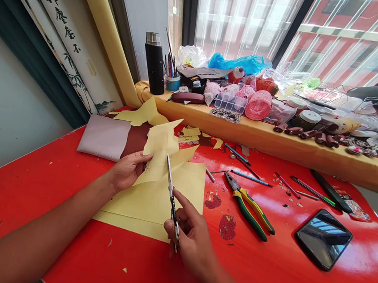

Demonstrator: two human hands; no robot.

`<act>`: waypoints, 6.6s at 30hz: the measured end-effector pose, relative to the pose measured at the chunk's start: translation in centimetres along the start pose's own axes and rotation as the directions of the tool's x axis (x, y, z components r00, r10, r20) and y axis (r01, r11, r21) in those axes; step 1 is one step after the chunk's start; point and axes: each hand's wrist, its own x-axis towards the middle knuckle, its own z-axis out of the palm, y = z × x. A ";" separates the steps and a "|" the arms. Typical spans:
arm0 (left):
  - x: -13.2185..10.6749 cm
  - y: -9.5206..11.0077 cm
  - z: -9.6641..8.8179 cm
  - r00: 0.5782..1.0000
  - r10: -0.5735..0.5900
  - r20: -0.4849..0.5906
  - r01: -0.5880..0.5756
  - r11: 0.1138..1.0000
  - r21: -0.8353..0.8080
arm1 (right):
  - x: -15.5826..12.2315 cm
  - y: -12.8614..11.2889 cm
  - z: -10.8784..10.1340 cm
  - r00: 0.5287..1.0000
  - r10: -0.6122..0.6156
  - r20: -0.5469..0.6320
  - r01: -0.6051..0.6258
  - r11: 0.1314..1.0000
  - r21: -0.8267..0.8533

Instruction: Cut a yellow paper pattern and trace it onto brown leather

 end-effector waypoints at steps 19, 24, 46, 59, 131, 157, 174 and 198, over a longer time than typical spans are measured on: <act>-1.1 0.4 0.7 0.982 0.180 -0.049 -0.170 0.971 0.166 | -0.1 -0.1 0.0 1.000 0.009 0.002 -0.009 0.999 -0.054; -1.1 0.6 0.7 0.996 0.053 -0.066 -0.046 0.994 0.099 | -0.2 0.0 0.1 1.000 0.001 0.023 0.000 0.999 -0.032; -1.3 -0.3 0.4 0.993 0.071 0.096 -0.095 0.957 0.275 | -0.1 0.4 -0.2 1.000 -0.014 -0.004 0.014 0.998 -0.054; -0.8 -0.6 -0.2 0.994 0.091 0.056 -0.106 0.913 0.394 | 0.0 0.5 -0.3 1.000 -0.018 -0.003 0.018 0.999 -0.048; -1.0 -0.2 -0.1 0.996 0.074 0.053 -0.091 0.873 0.479 | -0.2 0.5 -0.2 0.999 -0.039 -0.025 0.037 0.997 -0.070; -0.9 -0.4 -0.1 0.994 0.062 0.086 -0.098 0.845 0.526 | -0.2 0.2 0.0 0.999 -0.007 -0.051 0.008 1.000 0.006; -1.1 -0.4 0.1 0.995 0.020 0.098 -0.069 0.850 0.523 | 0.0 0.4 0.0 0.999 -0.001 -0.052 0.002 1.000 0.018; -1.3 -0.3 0.2 0.996 0.017 0.084 -0.060 0.835 0.546 | 0.0 0.3 0.0 0.998 0.005 -0.069 -0.004 1.000 0.011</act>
